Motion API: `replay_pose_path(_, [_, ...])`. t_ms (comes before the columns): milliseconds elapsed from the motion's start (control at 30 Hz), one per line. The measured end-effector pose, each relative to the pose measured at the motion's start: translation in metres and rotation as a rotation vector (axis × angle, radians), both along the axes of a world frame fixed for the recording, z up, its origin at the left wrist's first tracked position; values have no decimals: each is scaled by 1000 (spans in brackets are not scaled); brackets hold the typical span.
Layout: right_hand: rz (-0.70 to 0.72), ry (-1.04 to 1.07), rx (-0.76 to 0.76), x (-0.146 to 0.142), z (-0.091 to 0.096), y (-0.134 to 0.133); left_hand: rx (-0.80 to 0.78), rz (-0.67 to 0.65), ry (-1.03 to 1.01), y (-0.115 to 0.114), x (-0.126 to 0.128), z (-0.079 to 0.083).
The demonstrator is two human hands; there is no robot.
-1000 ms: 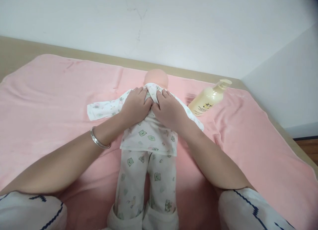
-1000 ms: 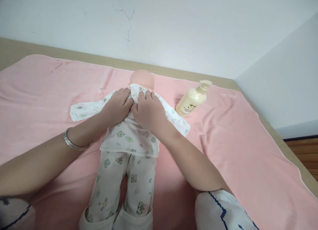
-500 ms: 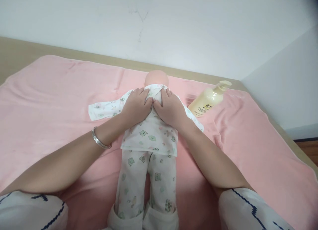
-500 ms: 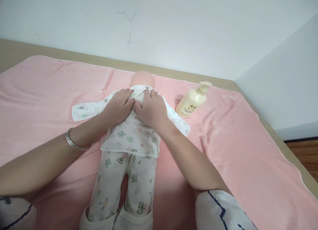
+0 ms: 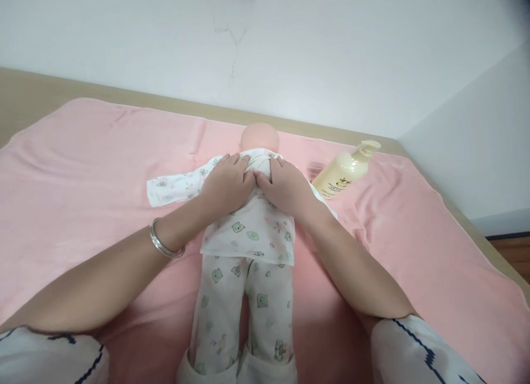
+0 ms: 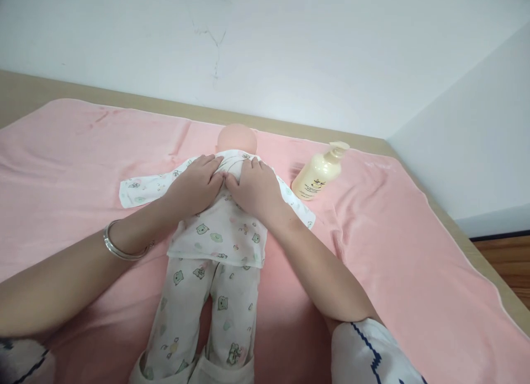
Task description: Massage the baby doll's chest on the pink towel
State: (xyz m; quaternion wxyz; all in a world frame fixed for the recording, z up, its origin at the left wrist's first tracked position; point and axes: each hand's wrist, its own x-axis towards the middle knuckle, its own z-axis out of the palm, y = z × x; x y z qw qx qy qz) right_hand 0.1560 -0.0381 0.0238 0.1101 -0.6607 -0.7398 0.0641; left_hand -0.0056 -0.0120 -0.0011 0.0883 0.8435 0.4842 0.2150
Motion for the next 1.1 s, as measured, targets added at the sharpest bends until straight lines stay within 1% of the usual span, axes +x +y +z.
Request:
replay_pose_path(133, [63,-106,73,-11,-2,-17,-188,51,-46,11,-3,10])
replay_pose_path(233, [63,-154,139,-21,-4,-30,-209,52,-71,17,-5,12])
replay_pose_path(367, [58,-169,138,-25,-4,-34,-225,45,-55,21,-5,11])
replay_pose_path(567, [72,-154,137,-22,-6,-32,-317,26,-122,19,-7,18])
replay_pose_path(633, [81,-114,129,-19,-6,-27,-337,20,-142,19,-8,19])
replay_pose_path(700, [78,-57,88,-15,-6,-20,-349,24,-154,19,-8,19])
replay_pose_path(800, [19,29,2,-6,-5,-5,-334,42,-118,17,-6,17])
replay_pose_path(900, [-31,100,-46,2,-2,7,-266,9,-58,11,-2,16])
replay_pose_path(1000, [-19,108,-45,5,-3,11,-216,-11,-49,4,3,15])
replay_pose_path(1100, [1,33,-5,1,-6,5,-259,50,-62,7,3,15])
